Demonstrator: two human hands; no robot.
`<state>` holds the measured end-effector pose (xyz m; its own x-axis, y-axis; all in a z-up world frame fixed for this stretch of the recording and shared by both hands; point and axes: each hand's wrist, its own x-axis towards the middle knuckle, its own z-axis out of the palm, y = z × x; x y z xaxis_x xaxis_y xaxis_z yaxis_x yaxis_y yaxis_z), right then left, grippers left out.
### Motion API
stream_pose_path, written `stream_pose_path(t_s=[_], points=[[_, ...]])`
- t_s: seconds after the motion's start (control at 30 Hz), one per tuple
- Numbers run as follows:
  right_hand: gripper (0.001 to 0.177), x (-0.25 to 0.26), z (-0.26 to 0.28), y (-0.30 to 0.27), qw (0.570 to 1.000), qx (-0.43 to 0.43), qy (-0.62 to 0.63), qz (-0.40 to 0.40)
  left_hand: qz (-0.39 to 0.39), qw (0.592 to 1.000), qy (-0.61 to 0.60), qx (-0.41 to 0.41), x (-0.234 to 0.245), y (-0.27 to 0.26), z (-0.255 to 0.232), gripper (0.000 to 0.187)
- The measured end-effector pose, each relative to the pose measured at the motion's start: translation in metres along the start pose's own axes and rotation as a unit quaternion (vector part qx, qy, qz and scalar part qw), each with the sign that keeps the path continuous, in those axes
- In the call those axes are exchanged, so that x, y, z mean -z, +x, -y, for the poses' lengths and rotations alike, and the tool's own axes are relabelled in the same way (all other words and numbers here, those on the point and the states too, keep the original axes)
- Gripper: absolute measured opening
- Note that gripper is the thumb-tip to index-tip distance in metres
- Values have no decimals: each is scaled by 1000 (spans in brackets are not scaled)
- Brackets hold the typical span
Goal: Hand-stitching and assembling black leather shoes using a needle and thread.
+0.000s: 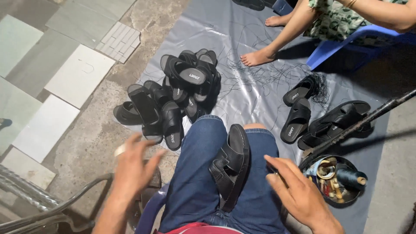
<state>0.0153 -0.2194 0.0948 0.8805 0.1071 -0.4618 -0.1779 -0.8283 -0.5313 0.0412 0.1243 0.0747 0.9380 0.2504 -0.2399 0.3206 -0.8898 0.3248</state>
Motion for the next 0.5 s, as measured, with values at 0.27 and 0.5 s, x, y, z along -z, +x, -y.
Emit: stream_pose_path(t_s=[0.27,0.5], points=[[38,3,4,9,978,190,-80,-42,238,857,-124,-439,-13,14,-105,48],[39,4,5,13,976,183,-108,-48,258,824,-130,-488,-28,25,-111,59]])
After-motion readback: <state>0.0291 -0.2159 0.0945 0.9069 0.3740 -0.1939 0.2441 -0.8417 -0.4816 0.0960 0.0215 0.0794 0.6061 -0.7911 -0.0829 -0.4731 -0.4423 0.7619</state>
